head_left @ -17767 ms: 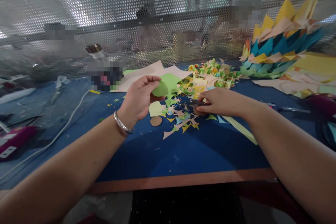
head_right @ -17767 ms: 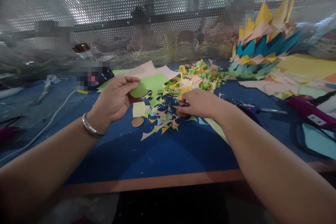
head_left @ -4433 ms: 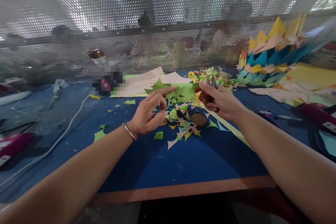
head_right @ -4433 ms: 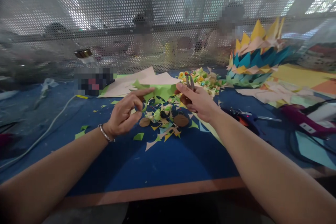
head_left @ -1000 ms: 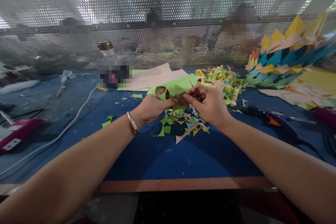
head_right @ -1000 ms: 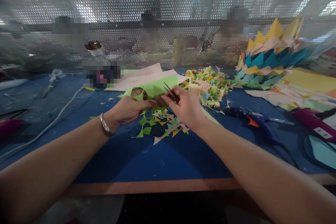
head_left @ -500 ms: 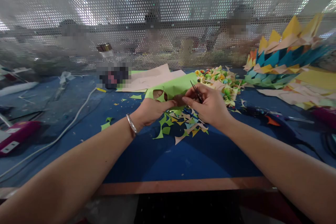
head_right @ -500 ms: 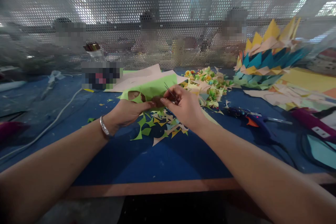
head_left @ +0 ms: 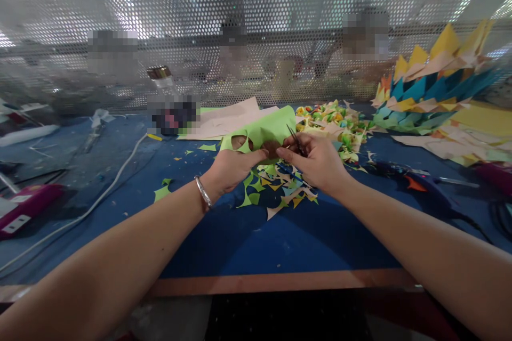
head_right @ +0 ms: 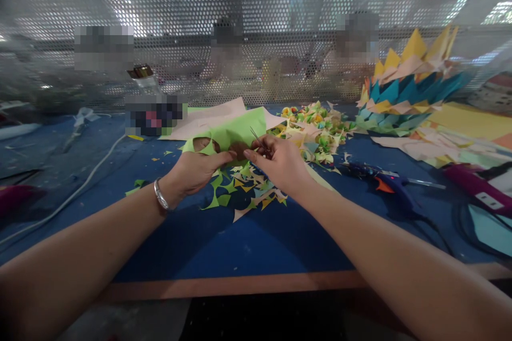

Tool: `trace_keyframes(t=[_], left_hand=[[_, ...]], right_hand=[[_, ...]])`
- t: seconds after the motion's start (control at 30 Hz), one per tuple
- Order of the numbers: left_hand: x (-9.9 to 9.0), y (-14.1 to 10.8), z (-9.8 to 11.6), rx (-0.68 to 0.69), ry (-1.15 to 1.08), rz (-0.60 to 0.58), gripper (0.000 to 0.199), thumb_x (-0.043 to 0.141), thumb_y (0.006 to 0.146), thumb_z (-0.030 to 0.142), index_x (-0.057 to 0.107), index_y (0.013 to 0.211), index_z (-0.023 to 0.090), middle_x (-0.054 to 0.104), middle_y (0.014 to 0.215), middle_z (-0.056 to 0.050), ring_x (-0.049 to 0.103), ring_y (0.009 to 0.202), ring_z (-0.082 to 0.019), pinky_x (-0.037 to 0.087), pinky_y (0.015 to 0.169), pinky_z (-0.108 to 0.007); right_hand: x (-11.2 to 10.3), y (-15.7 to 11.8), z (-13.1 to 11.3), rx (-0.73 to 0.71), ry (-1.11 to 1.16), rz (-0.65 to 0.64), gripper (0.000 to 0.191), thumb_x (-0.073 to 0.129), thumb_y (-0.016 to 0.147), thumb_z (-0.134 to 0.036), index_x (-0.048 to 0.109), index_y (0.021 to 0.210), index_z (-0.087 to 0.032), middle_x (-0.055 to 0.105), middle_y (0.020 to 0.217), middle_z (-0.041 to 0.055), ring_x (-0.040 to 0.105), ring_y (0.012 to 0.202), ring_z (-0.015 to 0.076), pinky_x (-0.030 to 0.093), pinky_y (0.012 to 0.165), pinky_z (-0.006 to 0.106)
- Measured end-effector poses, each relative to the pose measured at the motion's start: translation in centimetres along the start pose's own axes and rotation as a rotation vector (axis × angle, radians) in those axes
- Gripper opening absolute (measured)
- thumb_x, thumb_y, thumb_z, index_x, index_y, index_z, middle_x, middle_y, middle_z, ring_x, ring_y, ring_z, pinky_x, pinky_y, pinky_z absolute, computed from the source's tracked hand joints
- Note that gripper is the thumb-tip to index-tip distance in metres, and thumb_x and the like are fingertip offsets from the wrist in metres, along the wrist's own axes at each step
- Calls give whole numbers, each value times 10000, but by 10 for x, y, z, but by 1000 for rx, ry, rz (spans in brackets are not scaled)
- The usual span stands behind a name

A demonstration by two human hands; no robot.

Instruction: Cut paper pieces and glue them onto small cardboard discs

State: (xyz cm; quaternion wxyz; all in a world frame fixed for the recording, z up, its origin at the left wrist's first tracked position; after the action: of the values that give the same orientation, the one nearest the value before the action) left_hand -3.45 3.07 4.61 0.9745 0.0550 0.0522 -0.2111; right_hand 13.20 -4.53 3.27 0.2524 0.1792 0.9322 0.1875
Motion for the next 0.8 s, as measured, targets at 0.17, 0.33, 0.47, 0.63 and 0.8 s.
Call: trace_keyframes(t=[0.17, 0.33, 0.47, 0.63, 0.8], left_hand=[[2, 1, -7, -42, 105, -27, 178, 816, 684, 284, 655, 655, 214, 631, 609, 0, 651, 701, -186, 482, 568, -267], [18, -2, -6, -95, -435, -239, 151, 788, 715, 230, 722, 837, 170, 749, 897, -50, 711, 868, -210, 597, 737, -339], [18, 1, -9, -107, -450, -182, 184, 842, 674, 203, 687, 756, 148, 755, 920, -59, 720, 891, -205, 608, 777, -351], [11, 8, -9, -38, -434, -77, 145, 800, 716, 167, 697, 818, 167, 748, 859, -21, 699, 778, -158, 606, 746, -334], [6, 12, -8, -11, -454, 0, 132, 795, 715, 142, 704, 811, 148, 746, 869, -29, 700, 818, -167, 594, 786, -325]], right_hand=[[3, 0, -2, -34, 72, 51, 216, 695, 797, -366, 581, 731, -194, 567, 671, -10, 525, 636, 133, 427, 606, 297], [5, -1, -1, -38, 90, 62, 191, 690, 809, -335, 581, 735, -197, 574, 678, -5, 537, 650, 141, 436, 620, 300], [3, -1, 0, -33, 94, 34, 254, 714, 832, -418, 597, 778, -199, 569, 702, -5, 520, 661, 138, 426, 613, 284], [-2, -1, 1, 59, 101, -4, 410, 709, 822, -601, 635, 849, -199, 550, 693, -12, 455, 606, 118, 361, 539, 264], [-3, -4, -2, 156, 173, -49, 473, 608, 870, -670, 595, 788, -204, 511, 618, -30, 378, 484, 91, 259, 441, 267]])
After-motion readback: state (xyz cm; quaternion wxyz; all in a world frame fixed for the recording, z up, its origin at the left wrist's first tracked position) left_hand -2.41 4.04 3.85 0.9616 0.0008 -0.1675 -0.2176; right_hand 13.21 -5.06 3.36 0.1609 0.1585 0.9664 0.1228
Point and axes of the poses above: each hand's wrist, its own y-axis towards the middle knuckle, its own x-axis out of the palm, z = x × y, the point moved 3 cm from there along y, towards the middle knuckle
